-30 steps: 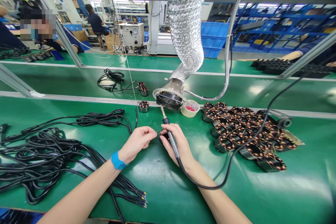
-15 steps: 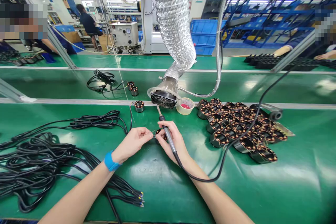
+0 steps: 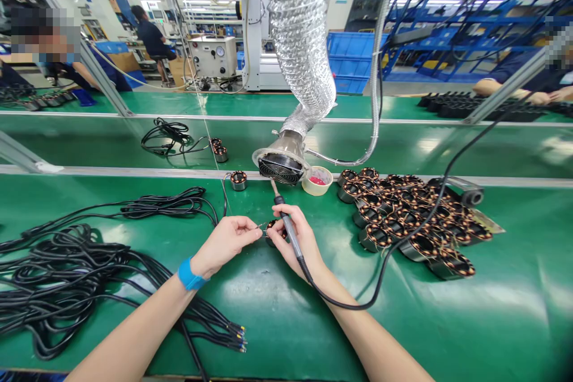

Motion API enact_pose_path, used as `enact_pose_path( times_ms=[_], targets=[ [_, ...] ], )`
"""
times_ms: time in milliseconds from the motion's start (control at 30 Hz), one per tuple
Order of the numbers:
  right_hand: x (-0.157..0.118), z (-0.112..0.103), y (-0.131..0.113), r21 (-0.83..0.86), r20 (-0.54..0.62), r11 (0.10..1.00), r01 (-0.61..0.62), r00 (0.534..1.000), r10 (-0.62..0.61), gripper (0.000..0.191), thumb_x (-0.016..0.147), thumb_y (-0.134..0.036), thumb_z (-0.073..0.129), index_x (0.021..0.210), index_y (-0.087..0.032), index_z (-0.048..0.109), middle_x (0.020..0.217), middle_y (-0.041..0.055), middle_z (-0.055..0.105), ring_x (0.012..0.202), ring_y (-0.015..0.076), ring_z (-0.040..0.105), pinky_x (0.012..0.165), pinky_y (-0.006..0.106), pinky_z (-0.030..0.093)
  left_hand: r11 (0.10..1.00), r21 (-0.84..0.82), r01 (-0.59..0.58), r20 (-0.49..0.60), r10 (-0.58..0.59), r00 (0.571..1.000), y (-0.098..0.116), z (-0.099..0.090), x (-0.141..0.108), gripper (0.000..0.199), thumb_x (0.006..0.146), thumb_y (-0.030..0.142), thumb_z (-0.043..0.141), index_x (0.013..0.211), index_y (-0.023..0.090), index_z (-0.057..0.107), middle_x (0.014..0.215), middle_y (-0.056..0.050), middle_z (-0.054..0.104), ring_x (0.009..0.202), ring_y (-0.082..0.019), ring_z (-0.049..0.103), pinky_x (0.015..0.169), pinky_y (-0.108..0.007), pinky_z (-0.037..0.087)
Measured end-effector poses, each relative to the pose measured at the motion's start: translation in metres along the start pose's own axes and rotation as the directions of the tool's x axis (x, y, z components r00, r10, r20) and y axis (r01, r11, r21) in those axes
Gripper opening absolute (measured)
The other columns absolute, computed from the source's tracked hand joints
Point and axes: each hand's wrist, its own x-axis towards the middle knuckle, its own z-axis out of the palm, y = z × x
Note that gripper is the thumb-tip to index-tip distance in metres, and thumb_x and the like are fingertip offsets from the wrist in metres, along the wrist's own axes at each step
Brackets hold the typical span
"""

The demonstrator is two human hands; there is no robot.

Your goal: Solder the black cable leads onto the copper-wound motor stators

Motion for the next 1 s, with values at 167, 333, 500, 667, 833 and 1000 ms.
enact_pose_path(
  times_ms=[167,333,500,667,833,1000],
  targets=[
    [-0.001,0.000,0.001,0.008,-0.001,1.000,-0.001,1.000,0.001,0.039,0.083,-0.013,0.061,0.119,-0.026,0.053,0.106,0.0021,0.052,0.069,0.0073,0.061,0.069,0.024,0.054,0.999,-0.027,0.037,0.003,-0.037,0.999,-0.005,-0.003,0.001,0.036,0.075,0.048,0.073,0.078,0.013,0.064,0.062,0.005,0.046,0.046,-0.004,0.029,0.042,-0.019,0.021],
    [-0.001,0.000,0.001,0.004,0.001,1.000,-0.007,1.000,0.007,0.039,0.084,-0.014,0.062,0.119,-0.026,0.053,0.105,0.0020,0.052,0.070,0.0080,0.062,0.071,0.025,0.054,0.999,-0.039,0.035,-0.001,-0.036,0.999,-0.002,-0.003,0.000,0.035,0.073,0.047,0.075,0.076,0.014,0.061,0.066,0.004,0.051,0.047,-0.006,0.036,0.043,-0.020,0.027],
    [-0.001,0.000,0.001,0.005,0.009,1.000,-0.007,1.000,0.007,0.039,0.084,-0.013,0.061,0.120,-0.026,0.052,0.106,0.0019,0.052,0.069,0.0076,0.062,0.071,0.024,0.054,1.000,0.015,0.008,0.006,-0.008,1.000,0.007,0.002,-0.002,0.034,0.079,0.047,0.067,0.074,0.015,0.060,0.062,0.005,0.045,0.050,-0.007,0.032,0.045,-0.020,0.023],
    [-0.001,-0.001,0.002,-0.007,0.010,1.000,-0.005,1.000,0.005,0.040,0.083,-0.012,0.062,0.119,-0.027,0.053,0.107,0.0017,0.052,0.070,0.0076,0.062,0.071,0.025,0.054,0.991,0.063,-0.121,0.035,0.119,0.992,0.002,0.005,-0.001,0.032,0.086,0.044,0.061,0.077,0.013,0.063,0.071,0.000,0.057,0.066,-0.012,0.046,0.062,-0.023,0.036],
    [-0.001,-0.001,0.000,-0.011,0.011,1.000,-0.005,1.000,0.005,0.038,0.084,-0.014,0.062,0.119,-0.027,0.053,0.106,0.0016,0.052,0.070,0.0082,0.062,0.071,0.025,0.055,0.970,0.157,-0.187,0.023,0.186,0.982,-0.011,0.005,0.003,0.037,0.093,0.045,0.051,0.079,0.014,0.064,0.078,-0.004,0.064,0.076,-0.016,0.055,0.072,-0.026,0.041],
    [0.000,-0.001,-0.001,-0.008,0.018,1.000,-0.007,1.000,0.007,0.037,0.085,-0.016,0.062,0.119,-0.026,0.052,0.104,0.0020,0.053,0.070,0.0087,0.062,0.070,0.025,0.055,0.952,0.248,-0.182,0.003,0.187,0.982,-0.008,0.004,0.002,0.042,0.093,0.049,0.049,0.073,0.014,0.062,0.067,-0.002,0.059,0.064,-0.014,0.050,0.060,-0.025,0.038]
  ],
)
